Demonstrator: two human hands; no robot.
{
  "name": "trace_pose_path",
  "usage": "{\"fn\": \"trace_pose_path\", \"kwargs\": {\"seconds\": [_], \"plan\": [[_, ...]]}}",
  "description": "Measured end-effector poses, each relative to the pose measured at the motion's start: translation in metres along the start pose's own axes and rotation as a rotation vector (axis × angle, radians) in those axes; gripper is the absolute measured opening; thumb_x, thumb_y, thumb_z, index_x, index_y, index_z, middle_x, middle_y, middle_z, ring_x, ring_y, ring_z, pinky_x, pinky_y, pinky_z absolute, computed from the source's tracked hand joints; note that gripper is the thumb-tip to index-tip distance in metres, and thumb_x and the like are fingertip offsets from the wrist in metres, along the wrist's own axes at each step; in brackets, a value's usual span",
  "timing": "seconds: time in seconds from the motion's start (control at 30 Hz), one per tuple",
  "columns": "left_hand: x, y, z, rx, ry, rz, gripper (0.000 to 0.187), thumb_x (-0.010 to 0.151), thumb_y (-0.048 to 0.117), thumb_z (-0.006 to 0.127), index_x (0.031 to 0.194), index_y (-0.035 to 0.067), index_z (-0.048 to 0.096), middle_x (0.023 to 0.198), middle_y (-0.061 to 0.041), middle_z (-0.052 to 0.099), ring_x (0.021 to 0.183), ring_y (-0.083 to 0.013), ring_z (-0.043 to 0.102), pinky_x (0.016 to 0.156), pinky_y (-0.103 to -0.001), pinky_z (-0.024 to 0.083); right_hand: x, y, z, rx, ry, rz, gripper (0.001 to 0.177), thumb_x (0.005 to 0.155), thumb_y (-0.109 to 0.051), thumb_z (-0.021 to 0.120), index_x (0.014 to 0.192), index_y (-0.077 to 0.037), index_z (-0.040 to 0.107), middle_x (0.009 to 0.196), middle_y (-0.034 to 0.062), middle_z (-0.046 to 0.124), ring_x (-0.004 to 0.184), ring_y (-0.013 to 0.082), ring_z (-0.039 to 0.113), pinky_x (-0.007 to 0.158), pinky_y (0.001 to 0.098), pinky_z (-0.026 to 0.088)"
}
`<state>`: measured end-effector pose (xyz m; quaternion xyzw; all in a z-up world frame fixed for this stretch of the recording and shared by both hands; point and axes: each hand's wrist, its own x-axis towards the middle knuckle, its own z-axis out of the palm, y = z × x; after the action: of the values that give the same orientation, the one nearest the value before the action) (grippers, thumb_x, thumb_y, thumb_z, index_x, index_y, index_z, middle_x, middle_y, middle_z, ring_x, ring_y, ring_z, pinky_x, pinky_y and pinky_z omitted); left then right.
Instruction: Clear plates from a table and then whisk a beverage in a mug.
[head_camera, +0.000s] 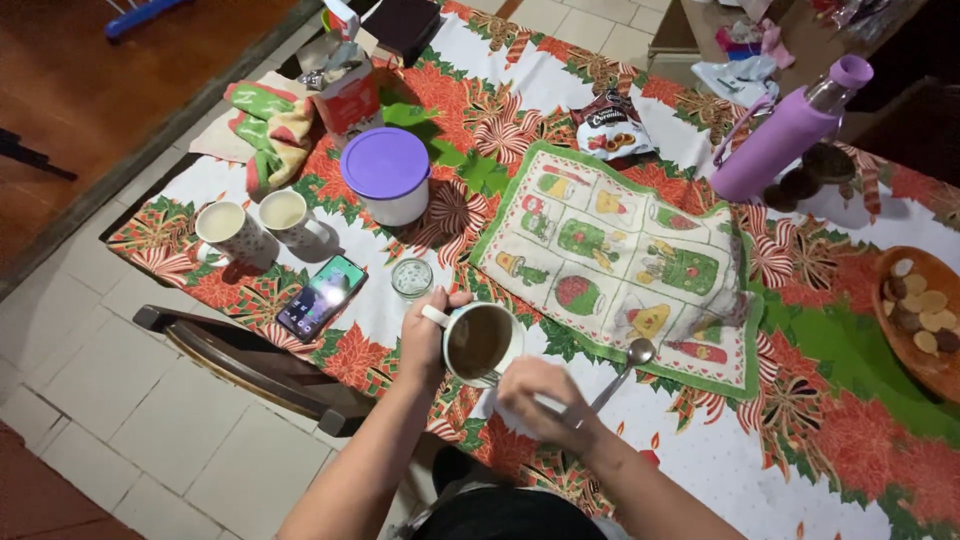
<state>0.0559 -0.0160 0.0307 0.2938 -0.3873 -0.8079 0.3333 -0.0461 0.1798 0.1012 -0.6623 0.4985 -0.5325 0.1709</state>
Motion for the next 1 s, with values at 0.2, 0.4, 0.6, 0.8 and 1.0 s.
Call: {"fn": "trace_pose_path", "kwargs": {"seconds": [0.2,0.4,0.6,0.8,1.0], "plan": [[0.0,-0.002,0.007,-0.051,0.039,-0.028,0.045,0.106,0.036,0.051,0.104,-0.003,0.072,0.09,-0.013,0.074,0.074,-0.0193,0.067,0.071,-0.033,0.055,-0.023,0.049,0.012,-0.02,0.086,-0.032,0.019,0.102,-0.015,0.061,0.086,-0.005,0.063,0.088,0.0071,0.068,0.081,0.019,0.069,0.072,0.0338,0.058],[0.004,-0.017,-0.005,-0.115,-0.06,0.058,0.043,0.109,0.034,0.053,0.101,-0.004,0.071,0.092,-0.012,0.073,0.079,-0.0189,0.068,0.076,-0.034,0.056,-0.008,0.02,-0.01,-0.026,0.292,-0.018,0.006,0.098,-0.004,0.059,0.092,-0.003,0.06,0.092,0.0096,0.067,0.087,0.0246,0.067,0.079,0.0379,0.056],[0.011,-0.02,-0.01,-0.092,-0.013,0.046,0.044,0.105,0.034,0.054,0.098,-0.006,0.071,0.092,-0.013,0.075,0.079,-0.019,0.071,0.076,-0.033,0.058,-0.041,0.042,0.002,0.426,0.235,-0.01,0.015,0.103,-0.011,0.058,0.088,-0.01,0.054,0.086,0.005,0.064,0.082,0.0199,0.063,0.075,0.0329,0.054],[0.011,-0.01,0.0,-0.05,-0.055,0.012,0.047,0.106,0.037,0.052,0.101,-0.006,0.072,0.087,-0.013,0.074,0.071,-0.0183,0.068,0.067,-0.031,0.056,-0.02,0.007,0.012,0.109,0.066,-0.029,0.022,0.104,-0.02,0.056,0.086,-0.007,0.054,0.086,0.0068,0.064,0.085,0.022,0.063,0.082,0.037,0.051],[0.007,-0.004,0.005,-0.028,-0.04,0.072,0.046,0.107,0.035,0.052,0.103,-0.007,0.072,0.09,-0.013,0.075,0.075,-0.0175,0.07,0.071,-0.031,0.057,-0.014,0.014,0.006,-0.175,0.184,-0.122,0.024,0.104,-0.025,0.05,0.09,-0.01,0.061,0.09,0.0074,0.064,0.085,0.0203,0.062,0.081,0.0346,0.052]]}}
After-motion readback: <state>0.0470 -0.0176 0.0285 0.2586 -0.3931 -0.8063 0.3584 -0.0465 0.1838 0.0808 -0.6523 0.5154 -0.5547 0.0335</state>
